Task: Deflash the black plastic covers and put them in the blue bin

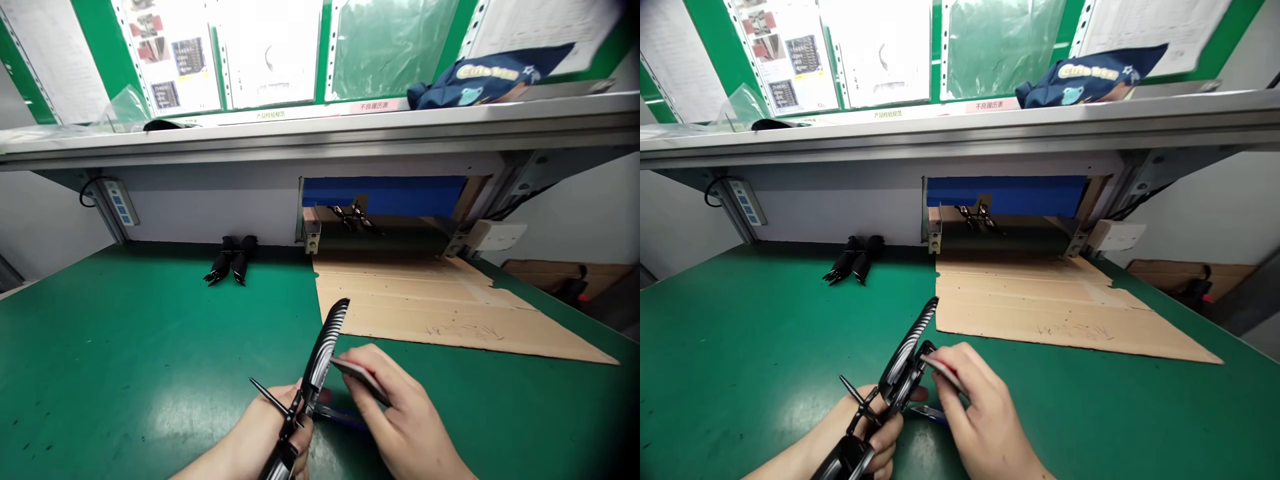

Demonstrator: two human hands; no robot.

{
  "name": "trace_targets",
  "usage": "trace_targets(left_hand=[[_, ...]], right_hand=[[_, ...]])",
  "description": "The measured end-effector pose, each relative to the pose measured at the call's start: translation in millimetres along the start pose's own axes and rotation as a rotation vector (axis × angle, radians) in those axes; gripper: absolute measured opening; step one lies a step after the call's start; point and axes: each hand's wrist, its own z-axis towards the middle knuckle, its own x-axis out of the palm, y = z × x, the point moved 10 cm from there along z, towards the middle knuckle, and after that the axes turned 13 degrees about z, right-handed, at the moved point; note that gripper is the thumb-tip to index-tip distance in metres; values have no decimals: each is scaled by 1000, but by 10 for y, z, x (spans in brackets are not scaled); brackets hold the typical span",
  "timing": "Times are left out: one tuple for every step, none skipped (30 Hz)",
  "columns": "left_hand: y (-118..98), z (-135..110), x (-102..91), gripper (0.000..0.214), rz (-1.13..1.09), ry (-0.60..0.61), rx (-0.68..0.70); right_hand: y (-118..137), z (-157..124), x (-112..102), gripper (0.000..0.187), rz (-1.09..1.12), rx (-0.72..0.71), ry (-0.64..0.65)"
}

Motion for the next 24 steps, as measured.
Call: trace_targets(left_hand=[[10,3,20,53,-7,20,2],[17,7,35,52,-15,38,6],[16,10,40,53,-21,45,15],[10,13,34,54,-25,43,26],[1,13,24,54,-24,36,34],[-9,11,11,54,-21,26,41],[-18,8,2,53,-17,18,44],[-20,4,-2,53,-15,15,44],[-14,0,6,54,-11,20,39],[-4,-3,17,55,-3,28,35],[5,-5,28,56,6,32,35],[10,-6,38,56,18,35,40],[5,-8,44,57,28,33,49],[-12,-12,41,57,34,23,60],[-50,-19,14,57,33,-8,79],[-120,-36,-35,55,29,-58,112],[-222,-66,-93,52,28,-113,162],[-347,-111,-147,49,36,-161,221],[-479,-166,-191,45,59,-198,278],[-599,-222,-214,43,103,-213,319],[-693,-271,-214,43,169,-207,335],[-751,-311,-198,45,256,-185,325],[-778,-347,-190,49,364,-171,298],[-783,-380,-190,53,496,-167,266]], right_hand=[[43,-1,50,17,0,-32,42],[79,-5,94,20,4,-49,79],[106,-9,124,22,11,-54,106],[129,-15,144,23,22,-54,131],[147,-23,162,23,34,-50,163],[165,-36,185,23,46,-51,207],[181,-52,210,23,57,-57,257],[189,-67,224,23,61,-61,292],[186,-69,204,23,60,-60,285],[176,-60,163,21,54,-56,244],[166,-47,114,20,42,-50,186],[163,-37,83,19,32,-46,135],[168,-30,79,18,26,-48,107],[183,-29,115,18,23,-55,122],[201,-35,184,19,19,-70,177],[214,-49,254,22,5,-89,248],[200,-63,289,25,-31,-102,302],[145,-72,283,27,-97,-98,334],[54,-70,231,28,-196,-81,339],[-55,-57,138,30,-313,-62,320],[-162,-35,7,34,-425,-41,277],[-239,-9,-137,35,-518,-34,222],[-282,17,-260,33,-571,-38,182],[-281,45,-372,30,-589,-47,138]])
